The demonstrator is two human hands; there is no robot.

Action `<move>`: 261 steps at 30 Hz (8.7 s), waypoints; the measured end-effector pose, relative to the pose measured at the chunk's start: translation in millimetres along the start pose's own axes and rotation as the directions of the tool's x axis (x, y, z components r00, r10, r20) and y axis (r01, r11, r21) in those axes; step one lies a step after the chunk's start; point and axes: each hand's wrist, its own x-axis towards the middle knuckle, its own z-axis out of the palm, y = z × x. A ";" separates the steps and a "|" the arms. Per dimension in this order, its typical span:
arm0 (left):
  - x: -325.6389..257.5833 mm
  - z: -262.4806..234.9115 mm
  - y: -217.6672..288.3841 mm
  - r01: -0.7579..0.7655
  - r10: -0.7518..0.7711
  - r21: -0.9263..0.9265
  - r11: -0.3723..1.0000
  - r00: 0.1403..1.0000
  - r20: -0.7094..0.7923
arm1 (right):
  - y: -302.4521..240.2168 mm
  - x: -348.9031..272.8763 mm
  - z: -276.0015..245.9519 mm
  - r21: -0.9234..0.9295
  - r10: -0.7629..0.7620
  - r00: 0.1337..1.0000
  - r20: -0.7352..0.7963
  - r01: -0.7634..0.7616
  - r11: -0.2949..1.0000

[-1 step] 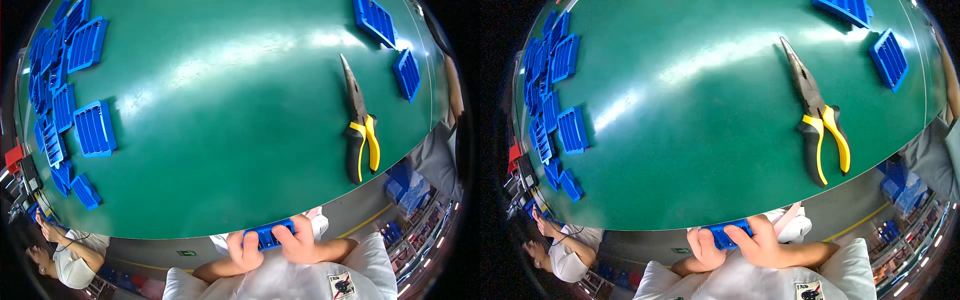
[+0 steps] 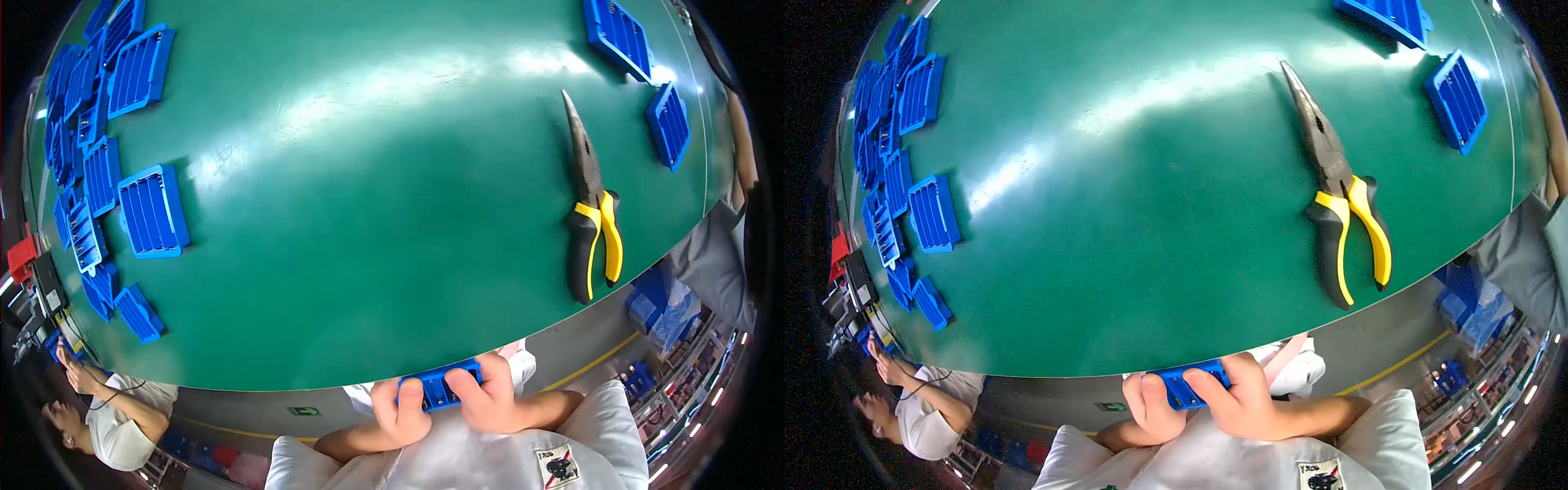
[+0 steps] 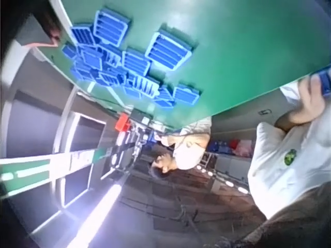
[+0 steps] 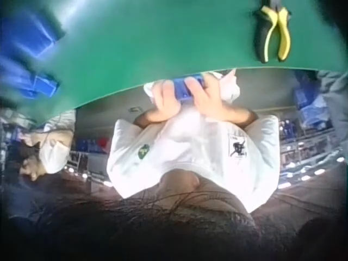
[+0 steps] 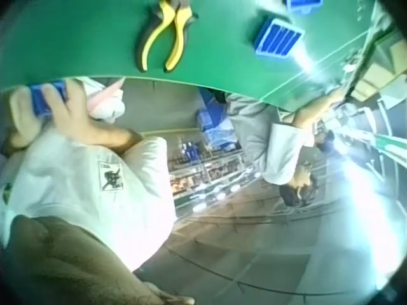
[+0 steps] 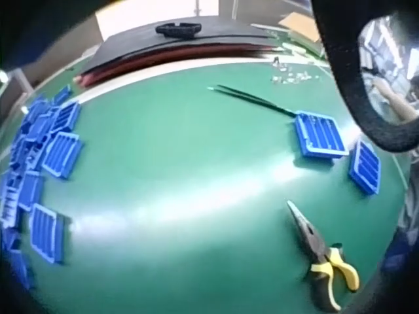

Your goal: Assemble small metal components into blue plastic fixtures using pliers on a factory workbench.

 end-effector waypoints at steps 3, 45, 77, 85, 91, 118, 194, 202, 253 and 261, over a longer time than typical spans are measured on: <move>-20.1 -6.7 7.9 0.077 -0.077 -0.070 0.995 0.997 -0.003 | -11.3 -10.5 2.3 -0.007 0.063 0.998 -0.015 -0.063 0.998; 273.9 173.5 170.7 -0.977 0.394 0.157 0.141 0.201 0.897 | -63.5 43.8 -101.8 -0.587 -0.881 0.473 0.012 0.717 0.377; 185.1 -13.8 110.0 -0.486 0.473 -0.169 0.857 0.614 0.631 | -55.8 70.2 6.4 0.566 -0.548 0.836 0.034 0.435 0.700; 196.2 -22.3 96.8 -0.661 0.565 -0.026 0.750 0.620 0.544 | -51.5 29.8 -27.3 0.158 -0.457 0.890 0.003 0.450 0.879; 190.4 -22.0 93.4 -0.698 0.638 -0.057 0.713 0.614 0.464 | -47.3 9.6 -23.3 0.074 -0.370 0.925 0.085 0.365 0.928; 189.5 -23.8 95.6 -0.801 0.708 -0.006 0.599 0.526 0.471 | -47.9 12.2 -2.0 0.114 -0.314 0.937 0.150 0.299 0.947; 183.2 -21.8 98.5 -0.817 0.740 0.024 0.577 0.535 0.408 | -36.6 12.4 12.5 0.061 -0.400 0.859 0.320 0.403 0.913; 182.3 -21.8 96.0 -0.824 0.748 0.017 0.566 0.522 0.409 | -39.2 13.9 15.4 0.049 -0.414 0.857 0.307 0.420 0.906; 186.6 -23.7 97.4 -0.826 0.725 -0.032 0.563 0.474 0.500 | -34.9 1.2 8.3 -0.021 -0.457 0.839 0.295 0.484 0.875; 186.6 -25.0 98.9 -0.781 0.712 -0.087 0.618 0.510 0.483 | -39.7 0.2 -2.8 -0.009 -0.448 0.876 0.180 0.457 0.889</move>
